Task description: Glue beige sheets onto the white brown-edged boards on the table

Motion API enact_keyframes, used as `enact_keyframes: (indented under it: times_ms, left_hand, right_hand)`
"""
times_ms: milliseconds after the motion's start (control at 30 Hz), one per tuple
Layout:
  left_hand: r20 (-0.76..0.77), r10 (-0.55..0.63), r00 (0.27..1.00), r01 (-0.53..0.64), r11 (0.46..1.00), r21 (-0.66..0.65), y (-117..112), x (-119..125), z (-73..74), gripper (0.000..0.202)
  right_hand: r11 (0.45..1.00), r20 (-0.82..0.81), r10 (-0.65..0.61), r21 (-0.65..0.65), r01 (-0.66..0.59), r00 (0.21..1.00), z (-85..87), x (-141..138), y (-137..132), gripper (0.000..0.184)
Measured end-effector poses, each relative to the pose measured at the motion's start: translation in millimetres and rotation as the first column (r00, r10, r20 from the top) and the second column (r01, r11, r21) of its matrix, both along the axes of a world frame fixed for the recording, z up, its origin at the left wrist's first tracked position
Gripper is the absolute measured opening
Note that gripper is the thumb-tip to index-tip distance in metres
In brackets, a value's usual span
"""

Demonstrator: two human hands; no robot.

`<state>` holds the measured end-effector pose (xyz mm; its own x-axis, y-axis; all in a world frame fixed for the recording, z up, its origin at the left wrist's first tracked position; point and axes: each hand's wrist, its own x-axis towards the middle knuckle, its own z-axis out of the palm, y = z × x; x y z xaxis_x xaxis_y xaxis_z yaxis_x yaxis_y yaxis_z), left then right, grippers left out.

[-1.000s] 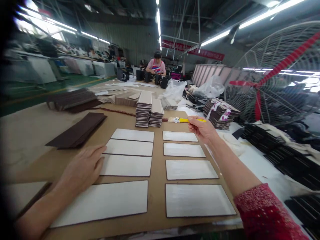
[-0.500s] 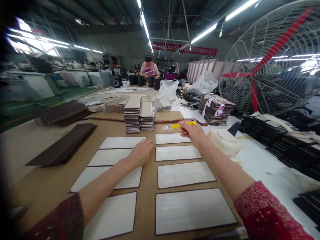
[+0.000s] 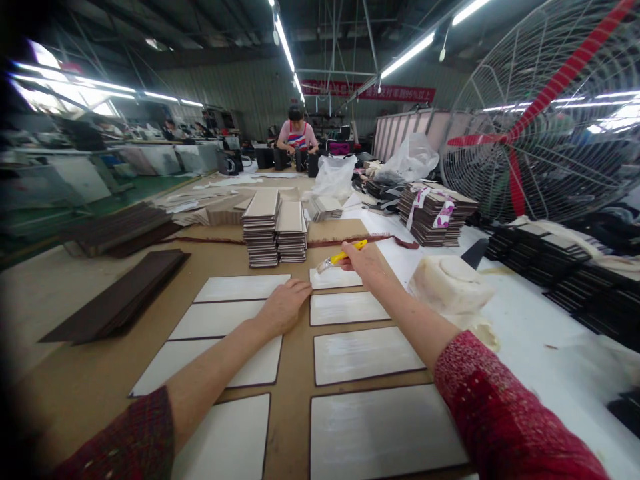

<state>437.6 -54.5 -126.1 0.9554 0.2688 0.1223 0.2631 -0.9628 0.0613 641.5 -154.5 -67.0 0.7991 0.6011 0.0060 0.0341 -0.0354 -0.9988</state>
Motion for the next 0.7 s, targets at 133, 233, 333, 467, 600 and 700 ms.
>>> enact_keyframes:
  times_ms: [133, 233, 333, 467, 600, 700]
  left_hand:
    - [-0.013, 0.018, 1.0, -0.017, 1.0, 0.015, -2, 0, 1.4, 0.051]
    - [-0.016, 0.016, 1.0, -0.016, 0.999, 0.028, -3, -1, 1.7, 0.048]
    - [-0.01, 0.015, 1.0, -0.015, 0.999, 0.041, -4, -1, 1.6, 0.045]
    - [-0.011, 0.017, 1.0, -0.016, 0.998, 0.055, -5, -1, 1.2, 0.043]
    - [-0.01, 0.018, 1.0, -0.017, 0.998, 0.068, -6, -1, 1.3, 0.043]
    - [-0.003, 0.021, 1.0, -0.021, 0.997, 0.073, -6, -1, 0.8, 0.044]
  right_hand:
    - [1.0, 0.0, 0.023, -0.015, -0.023, 1.0, -9.7, -4, 10, 0.014]
    - [0.999, 0.006, 0.017, -0.051, -0.016, 1.0, -18.2, -1, 15, 0.018]
    - [0.996, 0.023, 0.005, -0.094, -0.003, 1.0, -24.3, 7, 15, 0.019]
    - [0.986, 0.052, -0.022, -0.162, 0.03, 0.998, -24.7, 20, 8, 0.019]
    - [0.97, 0.1, -0.054, -0.23, 0.076, 0.993, -21.5, 36, -4, 0.02]
    - [0.949, 0.152, -0.073, -0.293, 0.115, 0.986, -19.5, 50, -13, 0.022]
